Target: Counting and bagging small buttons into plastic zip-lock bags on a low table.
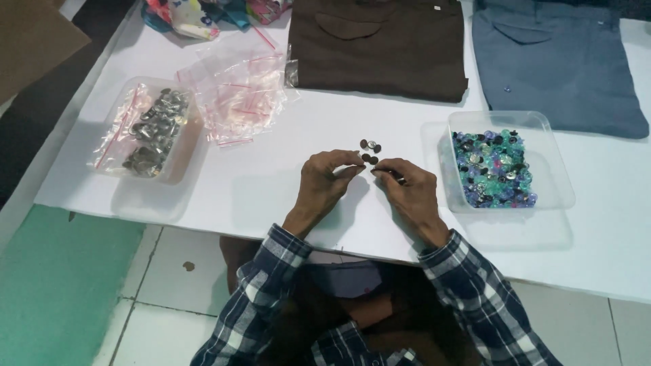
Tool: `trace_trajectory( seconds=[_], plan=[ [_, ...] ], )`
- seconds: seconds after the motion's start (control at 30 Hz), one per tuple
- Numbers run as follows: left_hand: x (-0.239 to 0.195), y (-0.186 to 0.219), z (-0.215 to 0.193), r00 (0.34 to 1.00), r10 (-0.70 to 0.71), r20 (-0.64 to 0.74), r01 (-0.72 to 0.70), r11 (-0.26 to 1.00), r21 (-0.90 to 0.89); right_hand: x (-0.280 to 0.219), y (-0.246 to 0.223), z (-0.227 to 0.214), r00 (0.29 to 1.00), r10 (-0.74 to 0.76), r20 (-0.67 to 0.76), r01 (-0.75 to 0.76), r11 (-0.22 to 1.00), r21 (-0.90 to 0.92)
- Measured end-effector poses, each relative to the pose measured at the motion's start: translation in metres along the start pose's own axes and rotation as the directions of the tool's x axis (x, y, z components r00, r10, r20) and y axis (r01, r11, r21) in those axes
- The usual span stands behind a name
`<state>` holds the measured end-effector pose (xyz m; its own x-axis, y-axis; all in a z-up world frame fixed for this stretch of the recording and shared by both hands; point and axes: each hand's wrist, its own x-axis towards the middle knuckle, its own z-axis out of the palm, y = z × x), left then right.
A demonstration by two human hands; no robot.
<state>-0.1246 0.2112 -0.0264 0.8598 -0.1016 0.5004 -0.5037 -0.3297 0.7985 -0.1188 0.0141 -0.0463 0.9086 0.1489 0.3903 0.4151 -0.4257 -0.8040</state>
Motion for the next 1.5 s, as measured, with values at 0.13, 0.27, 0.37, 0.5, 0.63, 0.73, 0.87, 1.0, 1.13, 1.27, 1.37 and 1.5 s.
trace_trajectory(
  seconds=[0.13, 0.27, 0.37, 0.5, 0.63, 0.73, 0.87, 1.0, 1.13, 1.27, 1.37, 1.5],
  plan=[
    [-0.007, -0.018, -0.001, 0.998, -0.059, -0.011, 0.059, 0.998, 0.003, 0.002, -0.004, -0.003, 0.999, 0.044, 0.003, -0.043, 0.998, -0.039],
    [-0.006, -0.017, 0.0, 0.995, -0.095, -0.016, 0.096, 0.995, 0.023, 0.003, -0.005, 0.0, 0.996, 0.092, 0.015, -0.091, 0.995, -0.048],
    [-0.004, -0.025, 0.003, 0.997, -0.08, -0.019, 0.081, 0.994, 0.069, 0.008, -0.001, 0.003, 0.997, 0.077, 0.015, -0.075, 0.995, -0.067],
    [-0.004, -0.029, 0.006, 0.998, -0.044, -0.042, 0.05, 0.988, 0.148, 0.009, 0.003, 0.004, 0.997, 0.07, 0.026, -0.067, 0.993, -0.102],
    [-0.003, -0.027, 0.009, 0.998, -0.026, -0.052, 0.037, 0.975, 0.219, 0.011, 0.002, 0.006, 0.997, 0.069, 0.025, -0.066, 0.991, -0.113],
    [-0.007, -0.026, 0.01, 0.993, -0.072, -0.098, 0.093, 0.971, 0.222, 0.011, 0.001, 0.005, 0.997, 0.066, 0.031, -0.062, 0.991, -0.118],
    [-0.007, -0.032, 0.01, 0.992, -0.098, -0.076, 0.111, 0.975, 0.19, 0.011, 0.003, 0.001, 0.997, 0.074, 0.03, -0.069, 0.988, -0.142],
    [-0.008, -0.037, 0.01, 0.996, -0.072, -0.048, 0.08, 0.976, 0.205, 0.008, 0.01, 0.001, 0.996, 0.077, 0.054, -0.069, 0.988, -0.136],
    [-0.006, -0.041, 0.011, 0.997, -0.05, -0.056, 0.061, 0.974, 0.216, 0.009, 0.014, 0.002, 0.996, 0.068, 0.057, -0.058, 0.986, -0.155],
    [-0.004, -0.043, 0.014, 0.993, -0.113, -0.042, 0.12, 0.969, 0.216, 0.01, 0.011, 0.002, 0.995, 0.08, 0.058, -0.071, 0.987, -0.145],
    [-0.001, -0.043, 0.018, 0.989, -0.146, -0.038, 0.151, 0.956, 0.252, 0.011, 0.008, 0.003, 0.994, 0.094, 0.057, -0.086, 0.987, -0.133],
    [0.007, -0.042, 0.024, 0.981, -0.194, -0.002, 0.182, 0.918, 0.351, 0.016, 0.017, 0.008, 0.997, 0.067, 0.047, -0.059, 0.986, -0.156]
  ],
)
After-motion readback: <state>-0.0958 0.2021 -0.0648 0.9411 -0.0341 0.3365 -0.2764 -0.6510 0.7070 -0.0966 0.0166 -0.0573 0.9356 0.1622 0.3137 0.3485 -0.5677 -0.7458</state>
